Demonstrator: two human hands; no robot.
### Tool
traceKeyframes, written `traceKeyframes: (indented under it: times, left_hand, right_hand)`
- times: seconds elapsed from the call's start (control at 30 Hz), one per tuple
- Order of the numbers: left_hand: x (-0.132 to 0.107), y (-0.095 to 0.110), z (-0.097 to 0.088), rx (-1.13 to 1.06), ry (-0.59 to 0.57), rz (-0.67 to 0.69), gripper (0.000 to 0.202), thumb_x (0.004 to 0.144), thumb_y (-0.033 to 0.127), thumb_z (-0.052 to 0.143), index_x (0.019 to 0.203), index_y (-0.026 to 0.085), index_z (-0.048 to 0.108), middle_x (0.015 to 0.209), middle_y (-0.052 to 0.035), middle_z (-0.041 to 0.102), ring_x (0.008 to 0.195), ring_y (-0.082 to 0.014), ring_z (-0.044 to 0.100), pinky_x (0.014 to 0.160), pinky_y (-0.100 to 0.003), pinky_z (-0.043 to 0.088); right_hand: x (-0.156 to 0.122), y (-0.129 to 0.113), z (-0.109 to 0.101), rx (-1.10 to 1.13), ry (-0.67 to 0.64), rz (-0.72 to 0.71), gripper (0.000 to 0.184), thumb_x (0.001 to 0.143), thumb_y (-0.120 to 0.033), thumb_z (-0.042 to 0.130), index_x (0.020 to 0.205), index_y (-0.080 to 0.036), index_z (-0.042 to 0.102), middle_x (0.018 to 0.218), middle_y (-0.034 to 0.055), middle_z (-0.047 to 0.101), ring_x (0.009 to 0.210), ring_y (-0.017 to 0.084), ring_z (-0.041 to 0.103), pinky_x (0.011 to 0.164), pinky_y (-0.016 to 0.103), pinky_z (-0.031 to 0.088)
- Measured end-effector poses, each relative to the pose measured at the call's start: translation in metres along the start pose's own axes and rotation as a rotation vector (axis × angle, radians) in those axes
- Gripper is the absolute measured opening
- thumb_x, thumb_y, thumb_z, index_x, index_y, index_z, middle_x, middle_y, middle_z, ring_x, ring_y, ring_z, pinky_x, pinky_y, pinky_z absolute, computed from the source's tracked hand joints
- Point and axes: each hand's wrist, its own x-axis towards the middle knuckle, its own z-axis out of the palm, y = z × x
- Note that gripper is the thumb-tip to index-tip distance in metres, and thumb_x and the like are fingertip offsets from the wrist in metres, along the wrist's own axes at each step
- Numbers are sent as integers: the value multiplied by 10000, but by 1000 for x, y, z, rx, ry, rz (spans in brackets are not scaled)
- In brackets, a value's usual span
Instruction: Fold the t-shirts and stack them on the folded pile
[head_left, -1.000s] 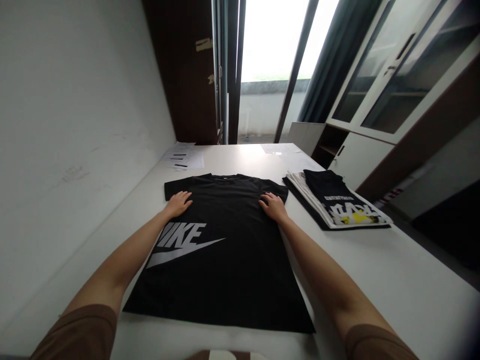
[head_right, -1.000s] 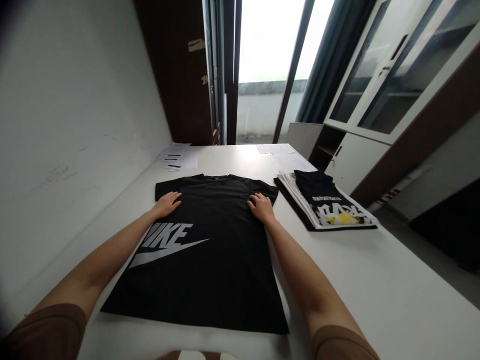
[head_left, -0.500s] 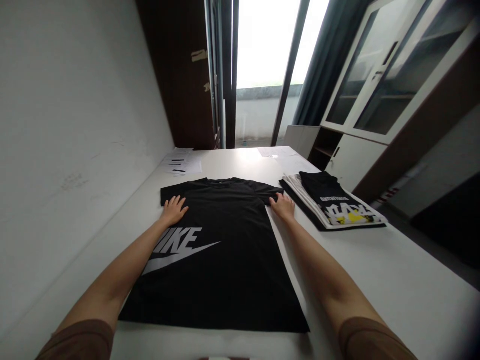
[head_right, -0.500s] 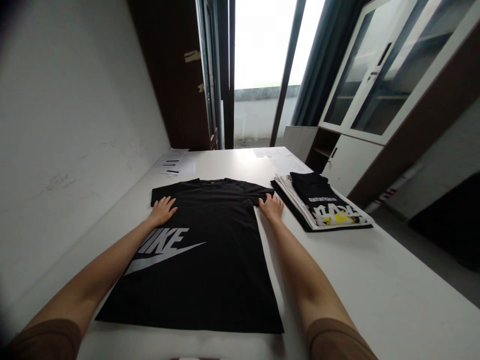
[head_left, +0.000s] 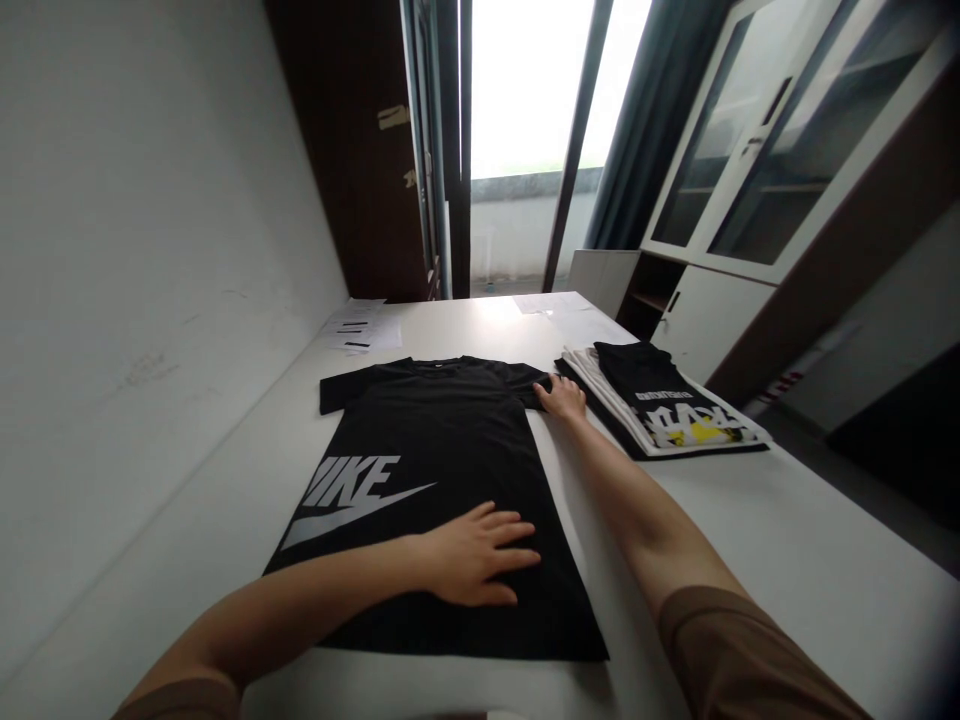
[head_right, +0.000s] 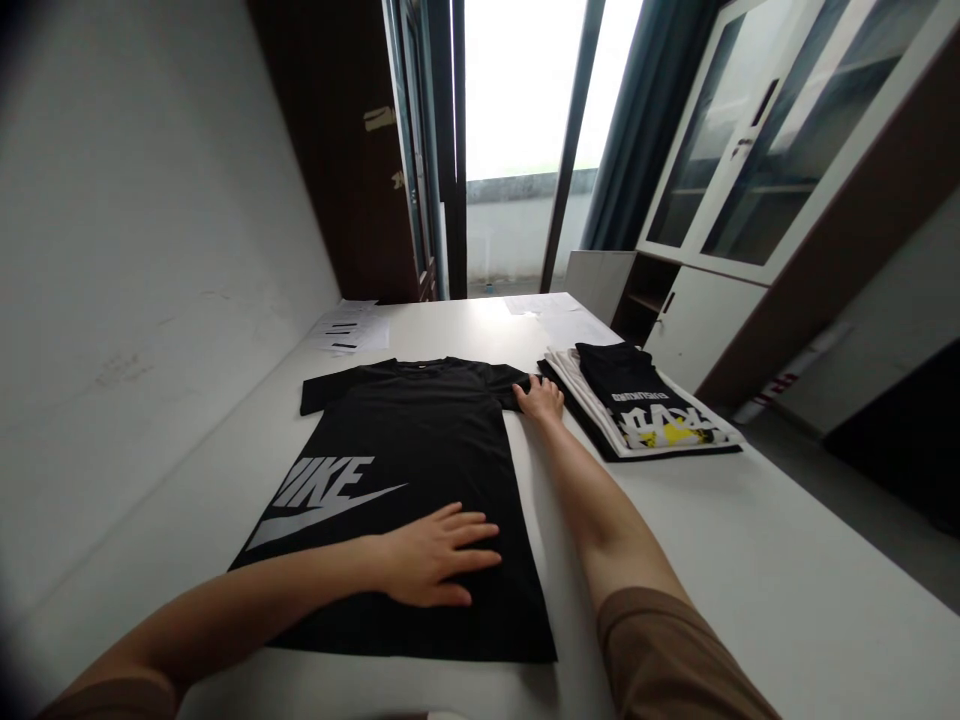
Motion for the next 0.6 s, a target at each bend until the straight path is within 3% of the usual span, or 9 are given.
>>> traceKeyframes:
  times: [0.1,0.2,0.3,0.43,0.6]
  left_hand:
    - [16,37,7,-17,-21,88,621,1030,545,406,1561,226,368,1659,-104,279,1533,-307,233,1230,-559,198]
    - [25,51,10,-16,-26,86,598,1037,518,400,1558,224,371,1661,-106,271,1532,-306,238,1229,-568,192]
    - [28,53,11,-21,-19,69,595,1041,525,382,1559,233,369,1661,-97,273,1534,-302,235,1232,-562,187]
    - [27,48,10,-37,-1,54,595,1041,535,385,1551,228,382,1654,-84,296,1538,-283,225,1243,-528,184]
    - [31,40,4,-22,43,-45,594,1036,533,406,1536,212,407,1645,-111,311,1534,-297,231,1239,-555,176]
  right_hand:
    - [1,1,-4,2,2,-35,582,971,-583,478,1411,-208,546,1408,187,507,1295,334,423,1042,451,326]
    - [-1,0,-5,-3,40,-64,405,954,-472,543,1230,-195,650,1289,173,558,1196,316,473,980,412,371]
    - [-6,1,-6,8,87,-103,281,946,-385,546,1096,-186,677,1180,160,584,1116,303,492,918,385,396]
    - [-17,6,-13,83,141,-156,250,944,-326,525,1088,-185,671,1112,144,600,1062,287,504,908,374,407]
    - [-35,-14,-30,99,331,-348,299,967,-326,496,1133,-167,688,1338,182,540,1292,337,402,1061,450,345]
